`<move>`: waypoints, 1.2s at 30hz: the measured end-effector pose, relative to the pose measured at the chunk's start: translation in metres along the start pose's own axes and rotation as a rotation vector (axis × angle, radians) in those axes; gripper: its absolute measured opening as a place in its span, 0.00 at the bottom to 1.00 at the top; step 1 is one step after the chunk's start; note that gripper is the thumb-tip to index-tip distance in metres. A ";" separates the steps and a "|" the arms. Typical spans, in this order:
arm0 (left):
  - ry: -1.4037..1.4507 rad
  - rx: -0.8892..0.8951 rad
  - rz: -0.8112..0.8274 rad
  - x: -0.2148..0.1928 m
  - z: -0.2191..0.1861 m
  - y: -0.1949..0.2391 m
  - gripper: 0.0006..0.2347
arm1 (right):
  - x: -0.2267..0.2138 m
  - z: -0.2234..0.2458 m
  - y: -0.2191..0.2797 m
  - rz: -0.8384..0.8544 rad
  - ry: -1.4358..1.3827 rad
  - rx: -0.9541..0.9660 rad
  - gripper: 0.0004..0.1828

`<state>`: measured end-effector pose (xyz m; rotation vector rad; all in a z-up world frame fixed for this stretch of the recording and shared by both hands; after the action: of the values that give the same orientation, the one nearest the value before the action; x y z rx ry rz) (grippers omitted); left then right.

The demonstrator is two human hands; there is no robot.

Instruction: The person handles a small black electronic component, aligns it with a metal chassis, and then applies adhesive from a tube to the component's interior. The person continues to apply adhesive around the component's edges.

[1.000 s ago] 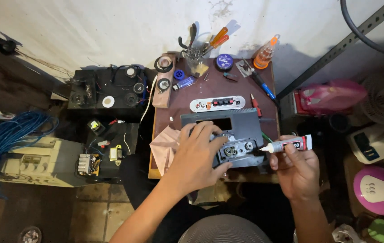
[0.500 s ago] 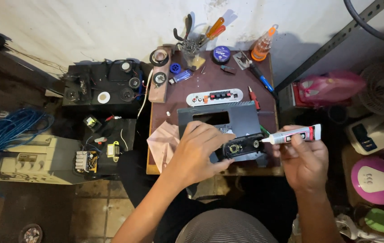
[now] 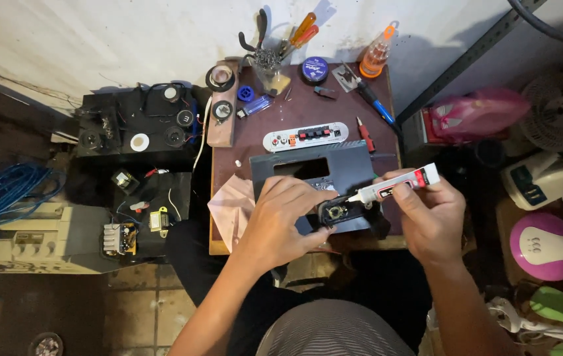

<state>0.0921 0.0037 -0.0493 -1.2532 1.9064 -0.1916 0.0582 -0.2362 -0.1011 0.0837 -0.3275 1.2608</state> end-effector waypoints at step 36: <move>0.007 0.004 -0.005 -0.001 0.002 0.001 0.22 | 0.030 0.013 0.001 -0.011 0.181 0.024 0.11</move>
<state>0.0929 0.0059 -0.0508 -1.2566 1.9082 -0.2025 0.0623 -0.2115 -0.0805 -0.0079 -0.1555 1.2520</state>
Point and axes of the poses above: each hand's wrist, its own y-axis away from the middle knuckle, its own x-axis out of the palm, z = x × y, the point moved 2 cm from there along -y, towards the middle knuckle, and after that the axes turned 5 degrees about x, right-handed, at the moved point
